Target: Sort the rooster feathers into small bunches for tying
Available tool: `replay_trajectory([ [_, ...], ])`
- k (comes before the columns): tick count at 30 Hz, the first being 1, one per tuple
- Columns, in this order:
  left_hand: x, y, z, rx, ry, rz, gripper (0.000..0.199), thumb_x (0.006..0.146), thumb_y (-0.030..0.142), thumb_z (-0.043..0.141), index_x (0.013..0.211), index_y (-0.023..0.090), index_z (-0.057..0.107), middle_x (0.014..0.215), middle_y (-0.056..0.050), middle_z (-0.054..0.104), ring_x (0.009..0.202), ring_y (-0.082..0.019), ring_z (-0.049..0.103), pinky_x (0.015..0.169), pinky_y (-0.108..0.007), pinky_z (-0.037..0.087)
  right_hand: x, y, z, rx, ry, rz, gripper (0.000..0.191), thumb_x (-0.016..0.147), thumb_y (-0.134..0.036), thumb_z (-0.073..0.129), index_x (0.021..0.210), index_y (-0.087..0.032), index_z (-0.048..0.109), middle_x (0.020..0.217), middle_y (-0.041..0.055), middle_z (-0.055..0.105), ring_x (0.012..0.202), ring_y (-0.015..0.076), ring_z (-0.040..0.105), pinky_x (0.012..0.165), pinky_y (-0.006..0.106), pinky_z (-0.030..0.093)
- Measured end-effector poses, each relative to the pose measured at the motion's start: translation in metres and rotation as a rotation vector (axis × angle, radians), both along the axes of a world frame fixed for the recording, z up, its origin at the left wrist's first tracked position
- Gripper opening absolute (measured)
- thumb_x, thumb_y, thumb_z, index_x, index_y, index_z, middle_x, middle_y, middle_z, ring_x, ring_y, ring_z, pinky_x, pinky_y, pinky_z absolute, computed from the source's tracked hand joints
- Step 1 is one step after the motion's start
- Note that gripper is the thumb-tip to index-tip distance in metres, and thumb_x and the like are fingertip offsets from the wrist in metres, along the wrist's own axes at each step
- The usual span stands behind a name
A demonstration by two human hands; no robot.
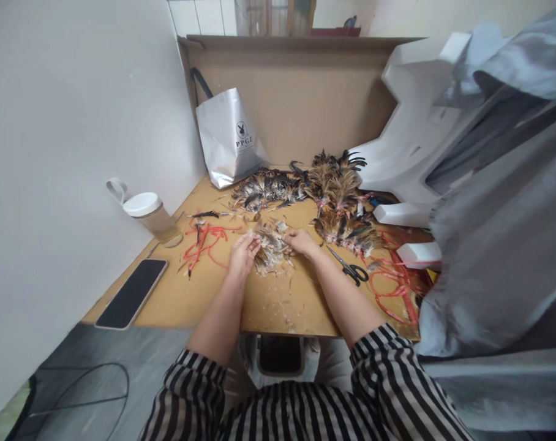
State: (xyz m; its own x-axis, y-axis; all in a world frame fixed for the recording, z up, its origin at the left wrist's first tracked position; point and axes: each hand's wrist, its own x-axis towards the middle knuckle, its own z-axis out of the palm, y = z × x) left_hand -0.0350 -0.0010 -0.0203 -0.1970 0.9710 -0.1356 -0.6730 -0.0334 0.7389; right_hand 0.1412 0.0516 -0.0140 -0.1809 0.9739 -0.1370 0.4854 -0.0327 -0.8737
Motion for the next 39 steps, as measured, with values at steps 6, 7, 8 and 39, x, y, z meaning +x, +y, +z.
replay_trajectory([
  [6,-0.002,0.0,0.0,0.06,-0.006,-0.01,0.016,0.063,0.021,0.07,0.073,0.015,0.058,0.069,-0.002,0.063,0.062,-0.009,0.059,0.072,-0.026,0.046,0.011,-0.015,0.016,0.338,-0.259,-0.115,0.016,0.066,-0.031,0.061,0.069,-0.017,0.068,0.06,0.002,0.063,0.058,0.0136,0.055,0.054,0.022,0.037],
  [7,-0.004,0.001,0.001,0.072,-0.012,0.0,0.017,0.063,0.021,0.07,0.073,0.015,0.058,0.069,-0.001,0.063,0.062,-0.008,0.058,0.071,-0.026,0.046,0.01,-0.018,0.021,0.381,-0.281,-0.129,0.017,0.067,-0.031,0.06,0.074,-0.018,0.069,0.067,0.0031,0.065,0.063,0.0149,0.057,0.056,0.023,0.038],
  [8,-0.005,0.001,0.001,0.083,-0.022,0.015,0.017,0.063,0.021,0.07,0.074,0.015,0.058,0.069,-0.001,0.062,0.061,-0.008,0.058,0.07,-0.026,0.046,0.008,-0.02,0.025,0.419,-0.286,-0.12,0.019,0.068,-0.031,0.059,0.079,-0.019,0.069,0.073,0.0037,0.067,0.067,0.016,0.058,0.058,0.023,0.038],
  [39,-0.008,-0.001,0.004,0.039,-0.116,0.063,0.019,0.062,0.023,0.07,0.074,0.016,0.055,0.064,0.003,0.058,0.053,-0.005,0.052,0.063,-0.022,0.045,-0.013,-0.006,0.011,0.469,-0.081,-0.074,0.019,0.07,-0.02,0.051,0.08,-0.015,0.066,0.079,0.0032,0.067,0.071,0.0142,0.059,0.069,0.024,0.043],
])
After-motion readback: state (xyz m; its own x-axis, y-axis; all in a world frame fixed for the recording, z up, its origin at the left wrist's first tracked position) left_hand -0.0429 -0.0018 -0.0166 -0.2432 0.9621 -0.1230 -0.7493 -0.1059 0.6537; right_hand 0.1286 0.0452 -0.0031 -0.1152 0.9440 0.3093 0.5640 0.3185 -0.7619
